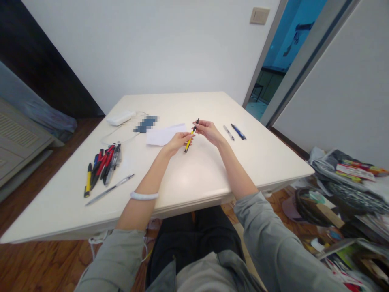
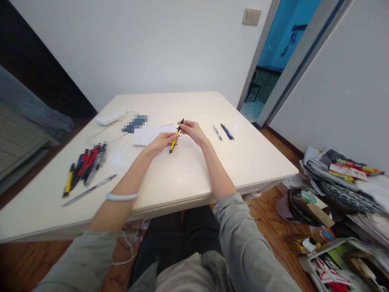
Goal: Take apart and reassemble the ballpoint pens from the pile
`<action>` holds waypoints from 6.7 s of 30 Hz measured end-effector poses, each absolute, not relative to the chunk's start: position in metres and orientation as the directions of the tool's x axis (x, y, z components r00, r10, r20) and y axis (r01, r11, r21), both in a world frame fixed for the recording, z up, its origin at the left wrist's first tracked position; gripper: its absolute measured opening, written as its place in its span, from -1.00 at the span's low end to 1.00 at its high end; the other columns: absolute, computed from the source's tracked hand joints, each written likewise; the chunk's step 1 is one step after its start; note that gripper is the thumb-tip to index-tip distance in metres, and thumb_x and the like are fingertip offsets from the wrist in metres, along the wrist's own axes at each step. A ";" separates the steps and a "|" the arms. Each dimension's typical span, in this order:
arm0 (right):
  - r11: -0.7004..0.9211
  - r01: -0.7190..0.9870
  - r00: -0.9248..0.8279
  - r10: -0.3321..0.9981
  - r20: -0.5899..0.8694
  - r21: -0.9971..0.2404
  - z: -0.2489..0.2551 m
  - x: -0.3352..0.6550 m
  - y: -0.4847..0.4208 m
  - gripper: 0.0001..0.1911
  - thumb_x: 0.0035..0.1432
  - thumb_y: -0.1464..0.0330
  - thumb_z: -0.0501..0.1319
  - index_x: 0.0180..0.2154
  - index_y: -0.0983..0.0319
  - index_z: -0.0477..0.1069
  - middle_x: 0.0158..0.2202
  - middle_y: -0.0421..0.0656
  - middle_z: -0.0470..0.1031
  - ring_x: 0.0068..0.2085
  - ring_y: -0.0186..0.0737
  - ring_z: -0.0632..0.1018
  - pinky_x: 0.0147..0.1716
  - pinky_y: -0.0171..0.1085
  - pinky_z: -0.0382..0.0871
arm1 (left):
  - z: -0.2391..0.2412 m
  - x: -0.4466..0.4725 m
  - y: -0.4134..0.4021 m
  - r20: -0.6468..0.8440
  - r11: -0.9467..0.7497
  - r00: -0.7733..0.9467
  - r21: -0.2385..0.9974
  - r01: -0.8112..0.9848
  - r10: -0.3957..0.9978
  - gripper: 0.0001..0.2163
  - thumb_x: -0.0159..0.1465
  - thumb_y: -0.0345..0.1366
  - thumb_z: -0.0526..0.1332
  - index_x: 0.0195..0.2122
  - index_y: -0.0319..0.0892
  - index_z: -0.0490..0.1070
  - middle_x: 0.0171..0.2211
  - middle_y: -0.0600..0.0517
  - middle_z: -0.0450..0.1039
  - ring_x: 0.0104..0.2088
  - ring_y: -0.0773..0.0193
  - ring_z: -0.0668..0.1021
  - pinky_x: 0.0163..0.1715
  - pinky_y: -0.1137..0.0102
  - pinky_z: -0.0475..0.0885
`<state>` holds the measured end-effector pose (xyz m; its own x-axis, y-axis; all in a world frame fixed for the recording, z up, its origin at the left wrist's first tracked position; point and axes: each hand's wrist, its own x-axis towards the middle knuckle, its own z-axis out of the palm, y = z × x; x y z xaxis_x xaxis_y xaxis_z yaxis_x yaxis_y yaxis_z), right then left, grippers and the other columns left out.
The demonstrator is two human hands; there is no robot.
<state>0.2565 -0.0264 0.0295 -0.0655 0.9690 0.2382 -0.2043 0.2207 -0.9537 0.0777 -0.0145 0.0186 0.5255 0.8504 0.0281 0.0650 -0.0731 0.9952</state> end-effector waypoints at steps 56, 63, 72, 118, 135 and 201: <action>0.177 -0.282 -0.001 0.983 0.185 -0.943 0.031 0.249 -0.032 -0.62 0.09 0.04 0.42 -0.26 0.22 0.57 -0.47 -0.23 0.48 -0.44 -0.38 0.47 -0.38 -0.36 0.40 | 0.018 0.087 -0.017 0.073 -0.055 0.424 0.997 -0.054 0.903 -0.63 0.09 -0.06 0.50 -0.27 -0.28 0.60 -0.37 -0.06 0.61 -0.51 0.40 0.52 -0.30 0.38 0.52; 0.197 -0.345 0.129 0.978 0.161 -0.918 0.016 0.249 -0.019 -0.55 -0.10 0.14 0.54 -0.55 0.22 0.34 -0.58 -0.31 0.37 -0.53 -0.46 0.34 -0.50 -0.41 0.27 | 0.019 0.091 -0.023 0.103 -0.092 0.407 0.995 -0.046 0.907 -0.65 0.07 -0.10 0.51 -0.33 -0.30 0.57 -0.37 -0.10 0.63 -0.50 0.38 0.53 -0.31 0.38 0.52; 0.201 -0.324 0.172 0.973 0.152 -0.925 0.025 0.238 -0.027 -0.64 0.01 0.11 0.48 -0.27 0.20 0.50 -0.49 -0.30 0.46 -0.51 -0.44 0.39 -0.48 -0.41 0.31 | 0.021 0.094 -0.026 0.073 -0.055 0.401 0.997 -0.057 0.913 -0.69 0.11 -0.13 0.50 -0.33 -0.30 0.56 -0.39 -0.08 0.62 -0.53 0.40 0.51 -0.35 0.41 0.51; 0.141 -0.377 0.058 0.990 0.128 -0.916 0.022 0.243 -0.027 -0.70 0.10 0.10 0.43 -0.29 0.20 0.56 -0.37 -0.23 0.58 -0.49 -0.43 0.39 -0.52 -0.40 0.29 | 0.024 0.096 -0.030 -0.065 0.123 0.443 0.987 -0.104 0.894 -0.84 0.24 -0.31 0.43 -0.29 -0.30 0.53 -0.33 -0.12 0.64 -0.34 0.24 0.68 -0.07 0.27 0.56; 0.170 -0.286 0.016 0.985 0.173 -0.943 0.016 0.248 -0.022 -0.74 0.10 0.17 0.42 -0.32 0.25 0.63 -0.42 -0.21 0.57 -0.51 -0.45 0.30 -0.50 -0.37 0.16 | 0.024 0.090 -0.030 -0.097 0.127 0.525 0.992 -0.022 0.846 -0.86 0.29 -0.29 0.37 -0.33 -0.29 0.57 -0.28 -0.20 0.66 -0.15 0.06 0.70 0.02 0.18 0.54; 0.078 -0.676 0.227 0.968 -0.106 -0.732 -0.006 0.227 -0.008 -0.84 0.19 0.34 0.40 -0.34 0.20 0.44 -0.49 -0.26 0.55 -0.44 -0.42 0.60 -0.33 -0.48 0.58 | 0.013 0.004 0.030 0.282 -0.284 0.115 0.686 0.670 0.952 -0.75 0.14 -0.34 0.35 -0.13 -0.18 0.62 0.04 -0.13 0.58 0.18 -0.03 0.49 0.27 0.20 0.25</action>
<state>0.2272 -0.0077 -0.0059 0.2271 0.9681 -0.1060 -0.6763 0.0785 -0.7325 0.0043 0.0295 0.0127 0.1150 0.9525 0.2820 0.6703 -0.2839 0.6856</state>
